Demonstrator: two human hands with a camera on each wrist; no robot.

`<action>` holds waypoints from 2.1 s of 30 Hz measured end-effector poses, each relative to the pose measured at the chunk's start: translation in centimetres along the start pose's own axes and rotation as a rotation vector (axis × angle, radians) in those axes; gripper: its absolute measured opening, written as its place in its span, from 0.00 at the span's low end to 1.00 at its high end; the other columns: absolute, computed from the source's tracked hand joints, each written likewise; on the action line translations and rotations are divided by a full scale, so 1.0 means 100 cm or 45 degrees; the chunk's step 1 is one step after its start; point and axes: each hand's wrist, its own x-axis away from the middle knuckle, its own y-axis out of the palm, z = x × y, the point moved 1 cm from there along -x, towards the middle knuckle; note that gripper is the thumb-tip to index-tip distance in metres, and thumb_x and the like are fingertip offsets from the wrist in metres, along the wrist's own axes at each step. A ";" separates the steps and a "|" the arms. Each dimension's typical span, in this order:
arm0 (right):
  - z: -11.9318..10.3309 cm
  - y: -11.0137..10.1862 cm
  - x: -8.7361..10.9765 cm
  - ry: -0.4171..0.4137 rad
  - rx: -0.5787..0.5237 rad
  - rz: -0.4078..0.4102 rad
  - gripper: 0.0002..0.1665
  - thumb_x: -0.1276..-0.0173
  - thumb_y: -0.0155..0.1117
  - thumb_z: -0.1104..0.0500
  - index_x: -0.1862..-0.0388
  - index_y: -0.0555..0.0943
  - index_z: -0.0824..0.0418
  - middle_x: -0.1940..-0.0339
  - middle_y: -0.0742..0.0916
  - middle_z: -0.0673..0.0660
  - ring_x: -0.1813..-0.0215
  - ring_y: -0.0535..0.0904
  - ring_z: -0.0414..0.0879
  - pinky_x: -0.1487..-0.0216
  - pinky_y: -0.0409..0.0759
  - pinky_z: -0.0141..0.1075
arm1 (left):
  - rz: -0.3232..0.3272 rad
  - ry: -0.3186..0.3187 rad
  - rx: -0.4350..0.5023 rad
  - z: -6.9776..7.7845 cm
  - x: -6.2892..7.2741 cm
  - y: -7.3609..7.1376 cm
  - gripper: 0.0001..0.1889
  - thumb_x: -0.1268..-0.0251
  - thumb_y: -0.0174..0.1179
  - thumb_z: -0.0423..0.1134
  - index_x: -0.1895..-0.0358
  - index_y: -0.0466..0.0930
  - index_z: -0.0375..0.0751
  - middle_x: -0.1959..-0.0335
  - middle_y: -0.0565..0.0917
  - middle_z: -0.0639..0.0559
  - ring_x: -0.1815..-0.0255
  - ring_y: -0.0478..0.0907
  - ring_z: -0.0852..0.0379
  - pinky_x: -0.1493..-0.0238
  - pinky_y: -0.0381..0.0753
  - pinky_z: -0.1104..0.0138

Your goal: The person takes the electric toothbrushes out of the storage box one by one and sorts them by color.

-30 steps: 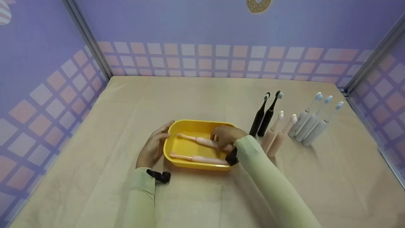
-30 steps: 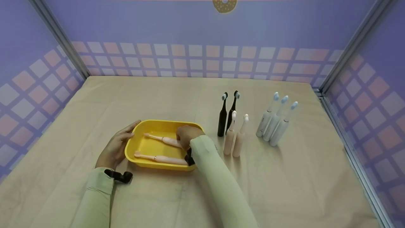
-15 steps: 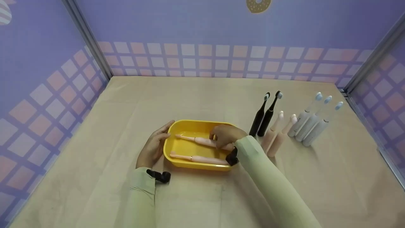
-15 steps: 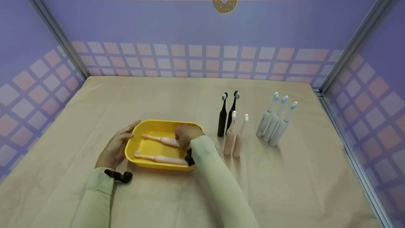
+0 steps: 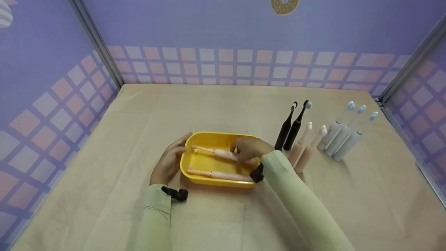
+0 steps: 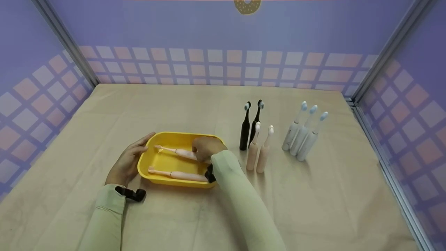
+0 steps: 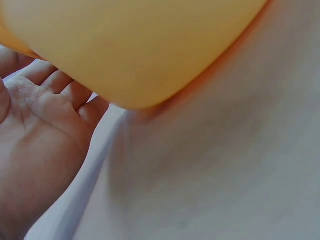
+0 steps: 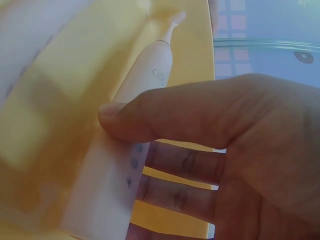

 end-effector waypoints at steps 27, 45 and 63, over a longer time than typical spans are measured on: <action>-0.002 -0.002 0.018 -0.030 -0.084 0.144 0.22 0.41 0.65 0.65 0.47 0.82 0.55 0.54 0.86 0.52 0.57 0.79 0.46 0.51 0.81 0.43 | 0.022 0.007 -0.047 -0.001 -0.001 -0.001 0.30 0.29 0.41 0.29 0.24 0.54 0.44 0.22 0.52 0.53 0.21 0.47 0.58 0.25 0.56 0.64; 0.000 0.001 0.038 -0.053 -0.134 0.389 0.20 0.45 0.66 0.64 0.51 0.84 0.54 0.57 0.87 0.53 0.58 0.80 0.49 0.60 0.80 0.44 | 0.026 -0.015 -0.014 0.000 0.000 -0.002 0.30 0.29 0.42 0.30 0.24 0.55 0.47 0.22 0.53 0.54 0.22 0.51 0.58 0.25 0.57 0.64; 0.004 0.005 0.063 -0.174 -0.262 0.619 0.17 0.44 0.67 0.65 0.53 0.82 0.56 0.61 0.86 0.53 0.64 0.78 0.45 0.61 0.79 0.38 | 0.015 0.012 -0.017 0.002 -0.001 0.000 0.30 0.30 0.41 0.29 0.24 0.54 0.42 0.22 0.54 0.52 0.22 0.50 0.58 0.24 0.54 0.64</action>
